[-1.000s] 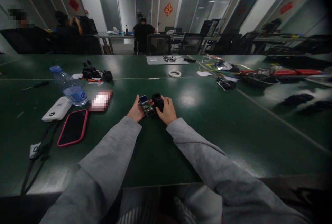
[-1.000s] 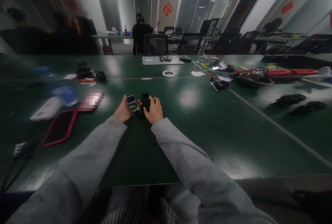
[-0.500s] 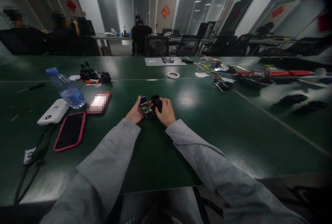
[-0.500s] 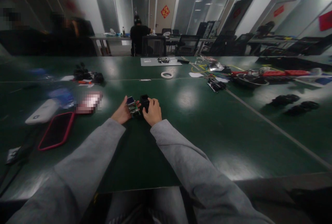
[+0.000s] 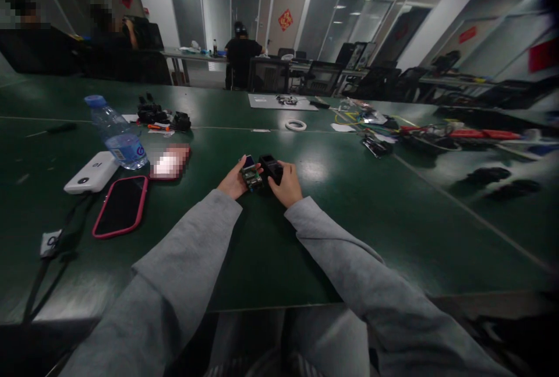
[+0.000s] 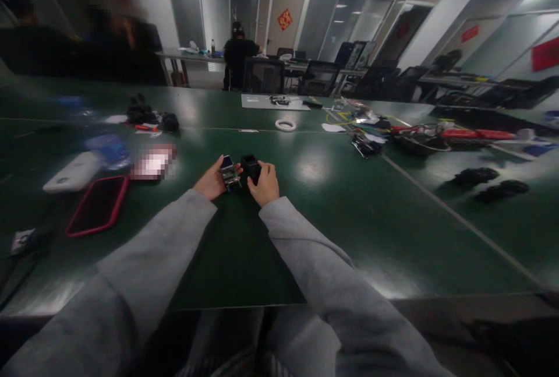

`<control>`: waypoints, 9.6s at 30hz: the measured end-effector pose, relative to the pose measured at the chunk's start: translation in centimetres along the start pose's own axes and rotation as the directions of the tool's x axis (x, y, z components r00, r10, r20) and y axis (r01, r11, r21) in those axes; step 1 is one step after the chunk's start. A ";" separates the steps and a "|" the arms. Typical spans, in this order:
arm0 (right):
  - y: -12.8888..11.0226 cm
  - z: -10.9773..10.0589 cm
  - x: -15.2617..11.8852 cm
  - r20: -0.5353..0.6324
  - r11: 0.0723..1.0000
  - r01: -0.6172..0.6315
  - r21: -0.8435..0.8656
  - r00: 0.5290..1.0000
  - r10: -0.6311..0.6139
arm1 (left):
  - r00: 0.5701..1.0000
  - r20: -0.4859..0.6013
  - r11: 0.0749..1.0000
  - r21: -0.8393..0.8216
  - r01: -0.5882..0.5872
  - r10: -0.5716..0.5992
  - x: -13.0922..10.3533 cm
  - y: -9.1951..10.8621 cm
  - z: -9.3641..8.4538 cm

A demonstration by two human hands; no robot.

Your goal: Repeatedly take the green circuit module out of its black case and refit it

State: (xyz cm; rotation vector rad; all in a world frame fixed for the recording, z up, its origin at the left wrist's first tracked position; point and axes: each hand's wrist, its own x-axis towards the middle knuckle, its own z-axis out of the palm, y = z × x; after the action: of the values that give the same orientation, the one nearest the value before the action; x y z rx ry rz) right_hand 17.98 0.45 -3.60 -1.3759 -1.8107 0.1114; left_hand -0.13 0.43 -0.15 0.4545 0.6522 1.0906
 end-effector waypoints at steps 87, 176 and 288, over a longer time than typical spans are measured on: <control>0.8 -0.2 2.8 -0.060 0.991 0.094 0.094 0.994 -0.089 | 0.996 0.049 0.996 0.058 0.071 -0.074 2.3 1.2 0.5; -2.4 -1.0 1.1 0.145 0.892 0.450 0.026 0.882 -0.449 | 0.981 0.187 0.997 -0.054 0.063 -0.052 1.8 1.8 0.7; -5.4 -0.9 -0.9 0.203 0.979 0.179 0.095 0.959 -0.195 | 0.999 -0.018 0.972 -0.233 -0.032 0.029 2.8 0.9 0.0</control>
State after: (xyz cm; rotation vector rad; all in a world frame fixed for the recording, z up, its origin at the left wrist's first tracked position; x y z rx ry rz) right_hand 14.48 -2.78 -0.70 -1.1686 -2.0829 0.2318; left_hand 0.12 3.36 -0.27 0.2547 0.5225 1.1848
